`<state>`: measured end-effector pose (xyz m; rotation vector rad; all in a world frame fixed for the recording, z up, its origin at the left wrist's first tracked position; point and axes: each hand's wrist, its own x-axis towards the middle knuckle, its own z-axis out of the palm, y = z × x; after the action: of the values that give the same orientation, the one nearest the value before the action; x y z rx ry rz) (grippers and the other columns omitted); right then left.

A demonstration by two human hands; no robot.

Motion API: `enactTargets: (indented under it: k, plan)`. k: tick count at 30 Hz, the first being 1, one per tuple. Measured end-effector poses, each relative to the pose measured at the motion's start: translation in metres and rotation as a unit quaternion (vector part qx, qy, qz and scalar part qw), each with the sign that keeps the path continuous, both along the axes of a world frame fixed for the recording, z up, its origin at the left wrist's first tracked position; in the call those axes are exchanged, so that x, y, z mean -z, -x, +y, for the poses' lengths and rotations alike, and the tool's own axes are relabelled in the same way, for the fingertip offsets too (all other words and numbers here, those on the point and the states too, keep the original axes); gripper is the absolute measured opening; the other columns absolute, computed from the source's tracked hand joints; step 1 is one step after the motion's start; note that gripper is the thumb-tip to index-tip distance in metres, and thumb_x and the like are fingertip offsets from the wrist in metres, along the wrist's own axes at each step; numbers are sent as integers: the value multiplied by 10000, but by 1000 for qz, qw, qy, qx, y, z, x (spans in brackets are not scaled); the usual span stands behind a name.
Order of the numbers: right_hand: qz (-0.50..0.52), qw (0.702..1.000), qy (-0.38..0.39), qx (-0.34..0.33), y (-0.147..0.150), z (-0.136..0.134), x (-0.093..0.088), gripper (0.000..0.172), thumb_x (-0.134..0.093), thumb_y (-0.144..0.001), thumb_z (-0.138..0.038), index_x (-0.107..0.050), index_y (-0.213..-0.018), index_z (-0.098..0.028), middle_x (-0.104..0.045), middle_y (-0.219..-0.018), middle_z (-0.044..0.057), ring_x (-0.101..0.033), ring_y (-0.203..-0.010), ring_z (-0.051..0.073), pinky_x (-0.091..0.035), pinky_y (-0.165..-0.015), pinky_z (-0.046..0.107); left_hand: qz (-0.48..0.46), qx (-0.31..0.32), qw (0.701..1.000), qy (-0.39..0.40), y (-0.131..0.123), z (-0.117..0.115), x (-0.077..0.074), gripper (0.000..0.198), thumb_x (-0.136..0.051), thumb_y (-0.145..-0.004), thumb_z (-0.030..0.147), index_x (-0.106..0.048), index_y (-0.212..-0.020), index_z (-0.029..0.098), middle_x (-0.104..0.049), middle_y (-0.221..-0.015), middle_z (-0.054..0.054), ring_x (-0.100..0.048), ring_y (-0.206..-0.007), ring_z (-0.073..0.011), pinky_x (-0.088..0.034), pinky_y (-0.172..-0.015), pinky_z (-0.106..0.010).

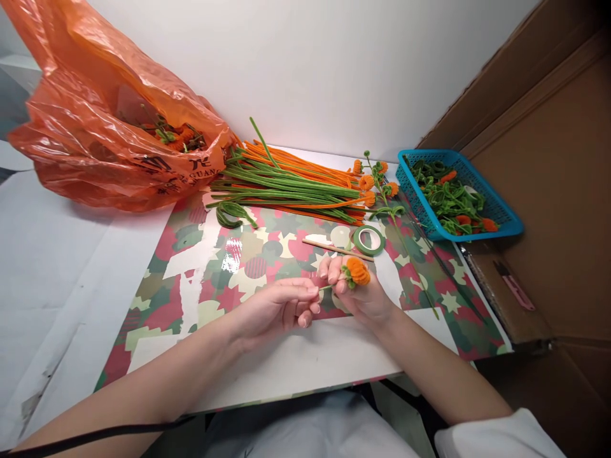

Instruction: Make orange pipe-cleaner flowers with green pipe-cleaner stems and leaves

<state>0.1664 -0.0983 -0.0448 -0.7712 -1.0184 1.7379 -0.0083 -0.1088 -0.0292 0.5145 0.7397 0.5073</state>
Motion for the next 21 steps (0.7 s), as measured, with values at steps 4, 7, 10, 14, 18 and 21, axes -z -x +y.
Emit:
enactTargets:
  k: [4, 7, 10, 14, 18, 21]
  plan:
    - [26, 995, 89, 40, -1, 4, 1, 310, -903, -537, -460, -705, -639, -243, -576, -704, -15, -497, -723, 141, -447, -702, 291, 177, -34, 928, -327, 3, -2, 4, 201, -675, -801, 355, -638, -879, 173, -687, -808, -39, -615, -656, -142, -486, -622, -275]
    - [69, 985, 145, 69, -1, 6, 3, 319, -921, -516, -426, -707, -645, -229, -584, -725, -30, -501, -716, 110, -449, -704, 257, 358, -128, 659, -648, 4, -3, 10, 271, -682, -809, 226, -611, -1068, 192, -723, -925, -61, -653, -775, -188, -493, -683, -307]
    - [98, 978, 172, 70, -1, 7, 5, 310, -929, -512, -393, -704, -646, -228, -595, -714, -35, -520, -726, 110, -453, -700, 252, 420, -179, 426, -781, 4, -1, 13, 219, -675, -820, 163, -612, -1029, 183, -739, -891, -63, -650, -746, -189, -478, -662, -306]
    - [120, 971, 198, 57, 1, 5, 7, 301, -931, -514, -367, -705, -665, -237, -620, -692, -45, -528, -703, 107, -442, -667, 248, 408, -187, 334, -829, 6, 3, 12, 213, -661, -806, 82, -641, -991, 185, -752, -834, -42, -638, -705, -180, -454, -633, -305]
    - [127, 968, 211, 48, 4, 3, 8, 305, -933, -511, -360, -706, -669, -232, -633, -683, -51, -522, -672, 97, -439, -676, 251, 388, -184, 296, -853, 6, 4, 8, 178, -667, -799, 79, -657, -936, 192, -760, -783, -20, -620, -670, -172, -426, -619, -311]
    - [133, 968, 209, 45, 4, 3, 9, 302, -931, -513, -366, -704, -663, -233, -623, -674, -53, -525, -668, 105, -436, -678, 267, 394, -186, 309, -846, 4, 3, 8, 141, -668, -809, 91, -639, -878, 211, -748, -730, 10, -606, -625, -147, -411, -610, -299]
